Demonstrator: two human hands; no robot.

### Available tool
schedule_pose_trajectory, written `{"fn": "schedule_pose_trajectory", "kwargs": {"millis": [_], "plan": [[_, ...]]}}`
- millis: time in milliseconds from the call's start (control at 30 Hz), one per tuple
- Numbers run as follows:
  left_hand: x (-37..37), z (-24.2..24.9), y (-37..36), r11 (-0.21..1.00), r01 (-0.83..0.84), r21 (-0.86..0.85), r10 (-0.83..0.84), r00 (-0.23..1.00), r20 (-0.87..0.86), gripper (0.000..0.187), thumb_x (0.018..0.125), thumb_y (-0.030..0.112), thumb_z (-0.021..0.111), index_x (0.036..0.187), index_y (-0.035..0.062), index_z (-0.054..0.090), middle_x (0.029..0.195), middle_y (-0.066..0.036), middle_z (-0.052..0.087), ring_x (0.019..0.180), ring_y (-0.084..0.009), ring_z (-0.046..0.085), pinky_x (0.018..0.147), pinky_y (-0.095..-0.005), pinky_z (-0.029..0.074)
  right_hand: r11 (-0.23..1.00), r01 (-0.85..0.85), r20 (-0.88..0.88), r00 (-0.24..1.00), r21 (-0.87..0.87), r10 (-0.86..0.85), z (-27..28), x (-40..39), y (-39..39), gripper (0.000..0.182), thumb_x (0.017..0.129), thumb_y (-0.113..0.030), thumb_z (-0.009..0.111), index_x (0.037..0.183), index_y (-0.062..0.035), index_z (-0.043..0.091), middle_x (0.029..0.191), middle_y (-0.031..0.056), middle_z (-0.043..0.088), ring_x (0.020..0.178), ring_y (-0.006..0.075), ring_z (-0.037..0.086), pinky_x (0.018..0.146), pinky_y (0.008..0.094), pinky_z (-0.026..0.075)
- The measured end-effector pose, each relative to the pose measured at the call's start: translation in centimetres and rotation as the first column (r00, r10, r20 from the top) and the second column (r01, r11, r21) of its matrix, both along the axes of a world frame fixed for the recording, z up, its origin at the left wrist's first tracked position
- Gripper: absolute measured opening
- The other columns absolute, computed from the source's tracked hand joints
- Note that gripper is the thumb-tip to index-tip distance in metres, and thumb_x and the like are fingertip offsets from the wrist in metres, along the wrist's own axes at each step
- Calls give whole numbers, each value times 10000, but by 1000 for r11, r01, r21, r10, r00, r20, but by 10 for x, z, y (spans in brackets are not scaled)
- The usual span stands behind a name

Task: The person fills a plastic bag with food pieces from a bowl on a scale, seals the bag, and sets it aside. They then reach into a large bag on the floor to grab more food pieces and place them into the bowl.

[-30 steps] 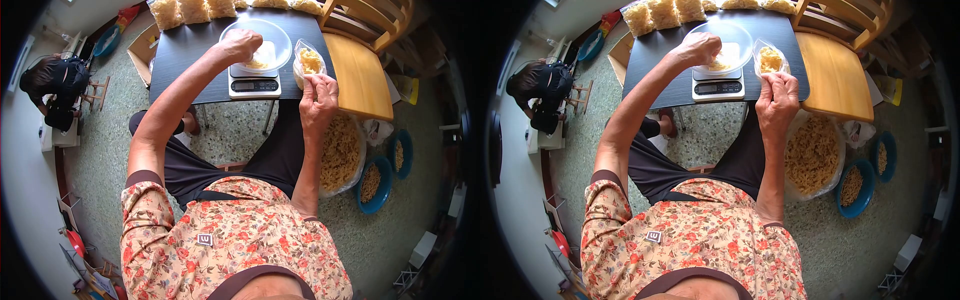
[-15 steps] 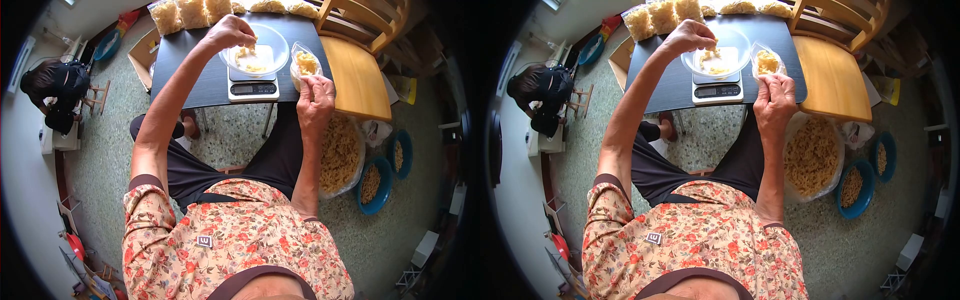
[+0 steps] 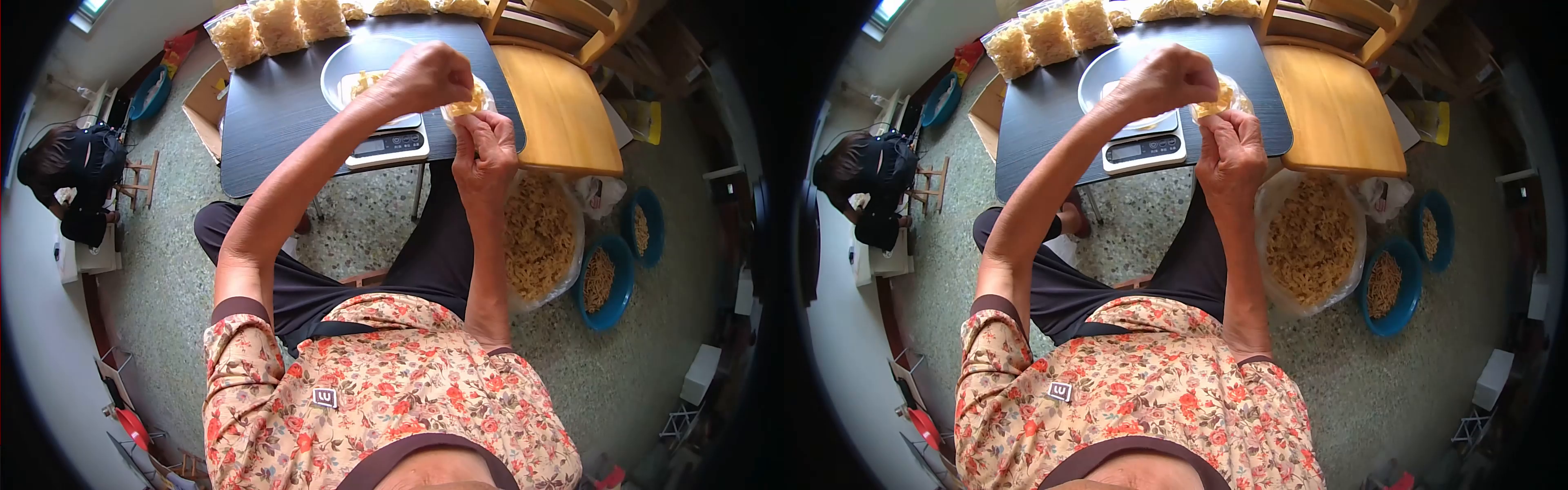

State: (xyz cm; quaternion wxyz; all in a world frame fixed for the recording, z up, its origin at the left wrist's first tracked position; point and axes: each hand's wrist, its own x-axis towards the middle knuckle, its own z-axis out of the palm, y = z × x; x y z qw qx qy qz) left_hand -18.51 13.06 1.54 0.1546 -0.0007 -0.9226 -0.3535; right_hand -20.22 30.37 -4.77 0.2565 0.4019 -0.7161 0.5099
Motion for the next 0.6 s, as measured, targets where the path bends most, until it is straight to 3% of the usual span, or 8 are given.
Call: {"fn": "schedule_pose_trajectory", "kwargs": {"millis": [100, 167, 200, 267, 433, 533, 567, 600], "plan": [[-4, -3, 20, 948, -141, -286, 137, 990, -32, 89, 766, 153, 718, 826, 101, 759, 803, -103, 725, 793, -315, 698, 735, -403, 557, 1000, 11, -7, 1000, -17, -11, 1, -1, 3, 118, 844, -10, 744, 962, -19, 743, 951, 107, 658, 844, 252, 675, 741, 352, 560], [-12, -4, 27, 842, -194, -503, 206, 978, -32, 92, 756, 140, 710, 818, 96, 762, 803, -107, 723, 809, -329, 706, 726, -415, 560, 999, -5, 9, 1000, -34, 5, -2, -1, 3, 116, 850, -11, 737, 966, -17, 742, 954, 110, 660, 849, 256, 676, 744, 356, 561], [-16, 0, 31, 839, -203, -505, 219, 975, -29, 92, 756, 140, 710, 818, 96, 762, 803, -107, 723, 809, -329, 706, 726, -415, 560, 1000, 5, -7, 1000, -30, -5, -3, -1, 4, 113, 855, -13, 734, 967, -15, 742, 956, 112, 661, 852, 257, 677, 746, 357, 563], [-20, 9, 37, 808, -105, -580, 280, 934, 221, 118, 760, 126, 694, 846, 88, 764, 822, -122, 723, 825, -339, 714, 716, -430, 565, 1000, 23, -22, 999, -13, -23, -6, -2, 4, 104, 865, -11, 723, 968, -13, 740, 961, 114, 663, 859, 256, 679, 746, 358, 567], [-19, 2, 28, 826, -87, -557, 178, 978, 111, 178, 801, 116, 678, 957, 92, 759, 855, -128, 737, 828, -333, 720, 709, -417, 572, 999, 25, 5, 1000, -26, -24, -5, -7, 4, 99, 868, -13, 723, 966, -17, 739, 962, 106, 659, 856, 250, 675, 744, 356, 568], [-8, 7, 11, 980, -23, -196, 15, 999, -39, 173, 833, 119, 703, 995, 86, 755, 871, -90, 749, 802, -257, 725, 714, -374, 578, 999, 37, 14, 999, -27, -37, -3, -9, 6, 89, 874, -21, 725, 962, -17, 738, 959, 101, 655, 851, 242, 670, 742, 352, 569], [-5, 4, -2, 991, 77, -110, -99, 972, -212, 129, 839, 97, 706, 957, 66, 750, 853, -91, 745, 770, -224, 723, 706, -351, 576, 999, 36, 23, 999, -29, -35, -3, -9, 7, 85, 877, -25, 727, 961, -15, 737, 957, 98, 652, 847, 237, 667, 740, 350, 569], [0, 10, -10, 995, 18, -103, -41, 974, -221, 109, 841, 82, 703, 936, 57, 749, 832, -92, 741, 754, -221, 720, 703, -345, 574, 999, 36, 24, 999, -31, -35, -4, -10, 8, 85, 877, -25, 727, 961, -15, 737, 957, 98, 652, 847, 237, 667, 740, 350, 569]]}}
